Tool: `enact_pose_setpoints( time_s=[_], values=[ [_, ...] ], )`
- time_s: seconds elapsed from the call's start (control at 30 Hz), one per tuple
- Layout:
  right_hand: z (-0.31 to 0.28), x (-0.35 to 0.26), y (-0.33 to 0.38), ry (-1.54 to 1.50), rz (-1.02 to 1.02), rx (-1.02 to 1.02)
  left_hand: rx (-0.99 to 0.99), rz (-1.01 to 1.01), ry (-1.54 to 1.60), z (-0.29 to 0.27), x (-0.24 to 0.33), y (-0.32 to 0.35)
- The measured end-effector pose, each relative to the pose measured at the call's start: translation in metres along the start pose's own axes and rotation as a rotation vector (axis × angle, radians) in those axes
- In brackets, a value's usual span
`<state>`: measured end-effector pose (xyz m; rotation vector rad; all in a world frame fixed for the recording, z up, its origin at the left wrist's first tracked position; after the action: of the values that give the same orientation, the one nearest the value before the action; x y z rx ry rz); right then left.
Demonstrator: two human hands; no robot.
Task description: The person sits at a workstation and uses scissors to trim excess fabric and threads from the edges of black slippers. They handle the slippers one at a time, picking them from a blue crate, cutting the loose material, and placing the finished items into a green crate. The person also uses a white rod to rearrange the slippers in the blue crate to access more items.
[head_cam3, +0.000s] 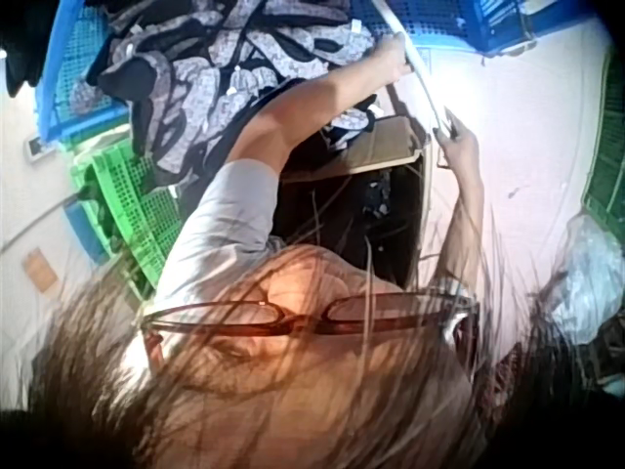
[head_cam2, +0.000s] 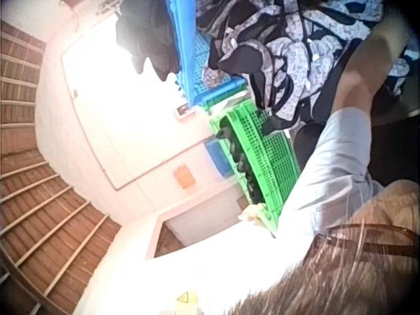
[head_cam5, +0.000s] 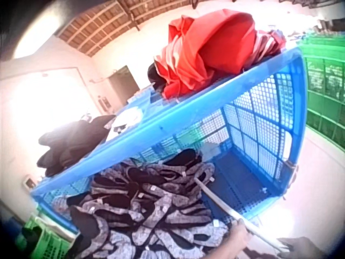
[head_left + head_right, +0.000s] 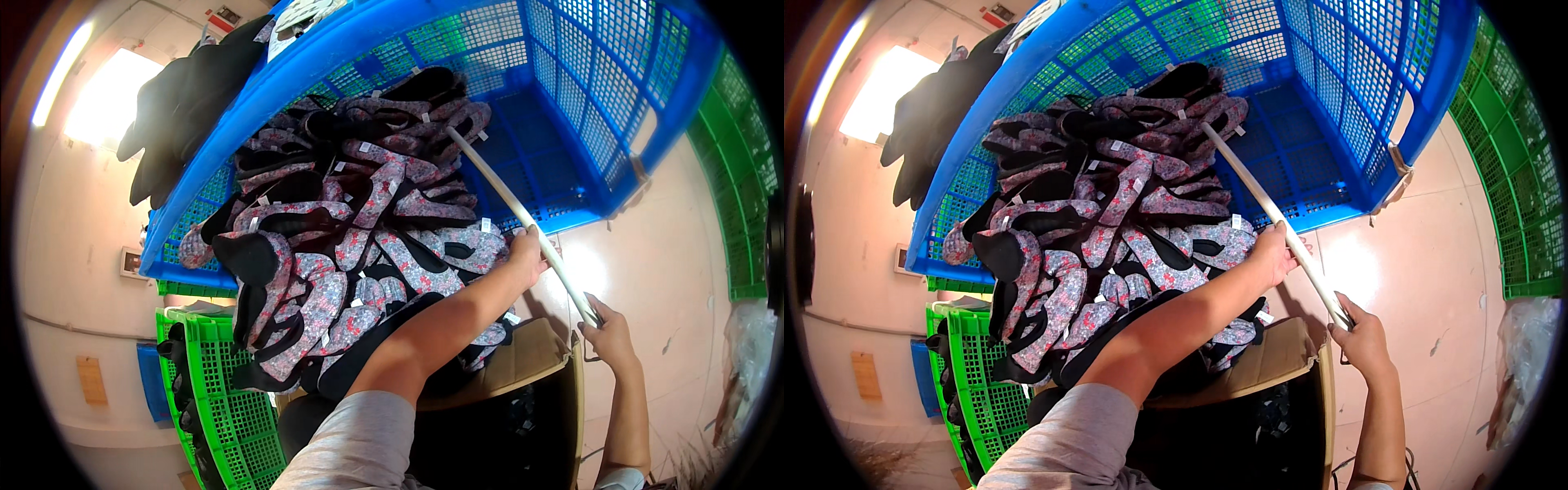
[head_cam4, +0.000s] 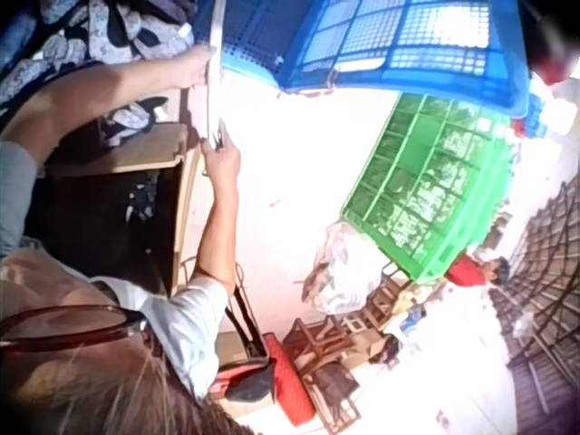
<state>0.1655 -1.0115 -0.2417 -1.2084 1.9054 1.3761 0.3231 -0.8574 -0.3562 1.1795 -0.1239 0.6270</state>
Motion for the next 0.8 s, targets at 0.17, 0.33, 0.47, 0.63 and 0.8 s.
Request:
enact_pose_setpoints(
  time_s=[0.17, 0.33, 0.47, 0.63, 0.8],
  values=[
    [0.001, 0.028, 0.006, -0.085, -0.023, 0.012, -0.025, 0.0, -0.045, 0.003, -0.016, 0.005],
    [0.006, 0.006, 0.002, -0.088, 0.036, -0.019, -0.011, 0.033, -0.054, -0.007, -0.003, -0.002],
    [0.008, 0.014, 0.001, -0.125, -0.021, -0.008, 0.037, 0.031, -0.063, -0.003, 0.001, 0.01],
    [0.006, 0.016, 0.012, -0.237, 0.063, -0.044, 0.003, -0.009, -0.123, 0.0, -0.007, 0.013],
    [0.002, 0.027, 0.02, -0.289, 0.094, -0.018, -0.033, -0.049, -0.162, 0.013, -0.019, 0.008]
  ],
)
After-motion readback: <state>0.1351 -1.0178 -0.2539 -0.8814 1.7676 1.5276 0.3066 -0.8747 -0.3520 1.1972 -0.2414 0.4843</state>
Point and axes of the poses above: each hand's wrist, its own y-axis away from the middle knuckle, its own z-axis out of the palm, x = y × z, the point moved 7 cm from there along -y, towards the middle knuckle, and after that the axes turned 6 degrees about -z, right-handed, at the moved point
